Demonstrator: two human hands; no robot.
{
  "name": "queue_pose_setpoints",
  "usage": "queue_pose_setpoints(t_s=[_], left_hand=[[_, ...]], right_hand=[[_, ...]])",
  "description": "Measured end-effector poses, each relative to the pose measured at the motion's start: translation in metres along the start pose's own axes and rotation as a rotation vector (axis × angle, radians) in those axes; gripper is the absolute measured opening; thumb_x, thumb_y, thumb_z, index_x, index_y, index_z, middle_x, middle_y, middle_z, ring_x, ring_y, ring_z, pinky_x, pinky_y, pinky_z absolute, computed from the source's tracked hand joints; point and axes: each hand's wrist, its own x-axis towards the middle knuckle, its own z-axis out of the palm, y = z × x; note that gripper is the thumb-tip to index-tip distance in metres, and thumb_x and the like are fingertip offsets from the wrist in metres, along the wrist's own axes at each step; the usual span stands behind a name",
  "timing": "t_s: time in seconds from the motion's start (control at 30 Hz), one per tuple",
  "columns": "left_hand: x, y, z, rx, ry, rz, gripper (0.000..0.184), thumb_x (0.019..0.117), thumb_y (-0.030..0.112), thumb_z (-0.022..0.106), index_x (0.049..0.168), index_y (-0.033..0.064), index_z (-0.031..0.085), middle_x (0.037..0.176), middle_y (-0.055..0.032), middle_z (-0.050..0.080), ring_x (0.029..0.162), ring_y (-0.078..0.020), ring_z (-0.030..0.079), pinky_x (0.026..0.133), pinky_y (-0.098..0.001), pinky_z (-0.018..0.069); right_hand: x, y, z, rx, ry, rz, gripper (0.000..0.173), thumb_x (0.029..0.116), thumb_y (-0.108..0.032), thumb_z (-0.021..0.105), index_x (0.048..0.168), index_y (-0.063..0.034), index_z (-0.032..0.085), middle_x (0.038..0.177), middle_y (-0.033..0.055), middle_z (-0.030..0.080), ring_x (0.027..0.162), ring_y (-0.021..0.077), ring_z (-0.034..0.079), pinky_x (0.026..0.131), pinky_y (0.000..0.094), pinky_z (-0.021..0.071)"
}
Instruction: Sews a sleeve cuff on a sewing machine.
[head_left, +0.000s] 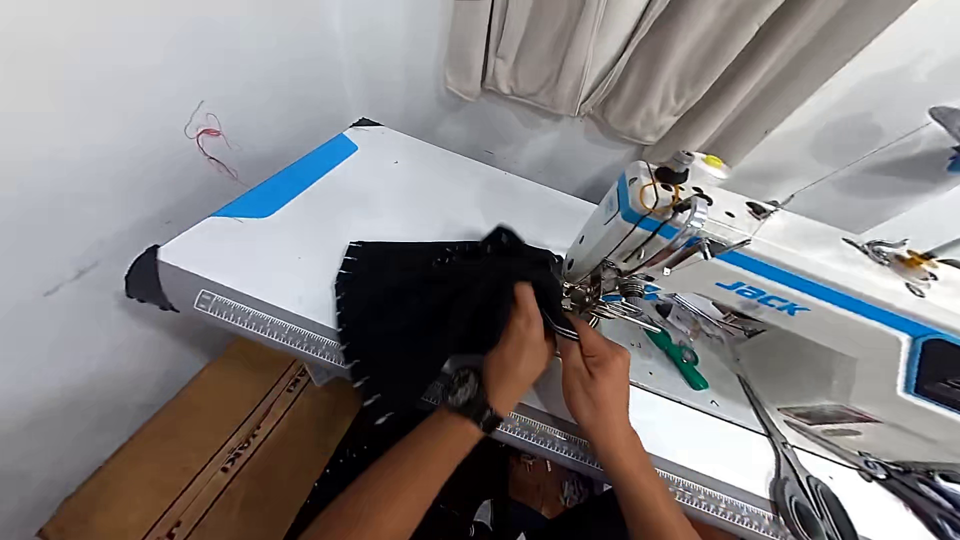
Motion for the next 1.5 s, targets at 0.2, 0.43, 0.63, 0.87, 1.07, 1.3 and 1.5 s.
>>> queue_pose_setpoints(t_s=[0.2,0.43,0.63,0.87,1.07,1.3,1.5], left_hand=[[0.079,-0.054,-0.074,-0.132,-0.490,0.259,0.018,0.0980,0.007,0.057,0.105,-0.0038,0.069,0.089,-0.0110,0.073,0.083,-0.0173,0.072,0.081,-0.0407,0.0603],[0.071,-0.053,-0.023,-0.093,-0.087,0.513,0.020,0.0939,0.002,0.061,0.109,-0.0050,0.071,0.115,-0.0203,0.067,0.109,-0.0293,0.066,0.096,-0.0456,0.0557],[0.082,-0.061,-0.082,-0.281,-0.849,0.222,0.023,0.1052,0.008,0.036,0.101,0.0003,0.057,0.065,-0.0031,0.057,0.051,-0.0082,0.054,0.049,-0.0245,0.0471],[-0.001,-0.026,-0.061,0.027,-0.423,0.139,0.042,0.0903,0.012,0.069,0.128,0.0021,0.054,0.095,-0.0112,0.070,0.069,-0.0239,0.068,0.062,-0.0467,0.0592],[0.067,-0.028,-0.014,-0.148,-0.086,0.249,0.024,0.0920,-0.001,0.057,0.113,-0.0039,0.066,0.120,-0.0223,0.062,0.111,-0.0337,0.062,0.092,-0.0508,0.0538],[0.079,-0.039,-0.112,-0.116,-0.961,0.193,0.024,0.1064,0.019,0.045,0.105,0.0073,0.065,0.085,-0.0023,0.063,0.078,-0.0117,0.059,0.073,-0.0340,0.0500],[0.012,-0.027,-0.105,0.664,-0.529,0.668,0.064,0.0724,0.040,0.088,0.128,0.0170,0.068,0.107,-0.0133,0.062,0.066,-0.0263,0.066,0.054,-0.0441,0.0573]], right_hand=[[-0.013,0.024,-0.022,0.165,-0.215,0.067,0.029,0.1047,-0.025,0.050,0.097,-0.0116,0.074,0.070,-0.0063,0.062,0.060,0.0008,0.056,0.056,0.0219,0.0480],[-0.011,0.008,-0.006,-0.111,-0.133,-0.131,0.022,0.1011,-0.019,0.056,0.097,-0.0056,0.073,0.095,0.0066,0.070,0.079,0.0173,0.070,0.067,0.0365,0.0594],[-0.021,0.037,-0.032,-0.034,-0.161,-0.104,0.026,0.1028,-0.017,0.049,0.102,-0.0060,0.072,0.082,0.0029,0.069,0.074,0.0113,0.068,0.067,0.0300,0.0571],[-0.005,0.019,-0.016,-0.064,-0.030,-0.088,0.024,0.1016,-0.019,0.053,0.094,-0.0064,0.071,0.074,0.0027,0.065,0.064,0.0130,0.062,0.057,0.0323,0.0531],[-0.022,0.004,-0.003,-0.003,0.010,-0.010,0.022,0.1033,-0.019,0.055,0.099,-0.0045,0.071,0.092,0.0046,0.066,0.080,0.0123,0.065,0.070,0.0294,0.0569],[-0.028,0.036,-0.024,-0.003,-0.245,-0.252,0.025,0.1015,-0.016,0.054,0.109,-0.0094,0.076,0.112,0.0029,0.075,0.113,0.0157,0.069,0.103,0.0361,0.0538],[-0.013,0.021,-0.012,-0.129,-0.288,-0.382,0.025,0.0986,-0.019,0.055,0.110,-0.0165,0.077,0.111,-0.0007,0.075,0.111,0.0164,0.069,0.101,0.0420,0.0528]])
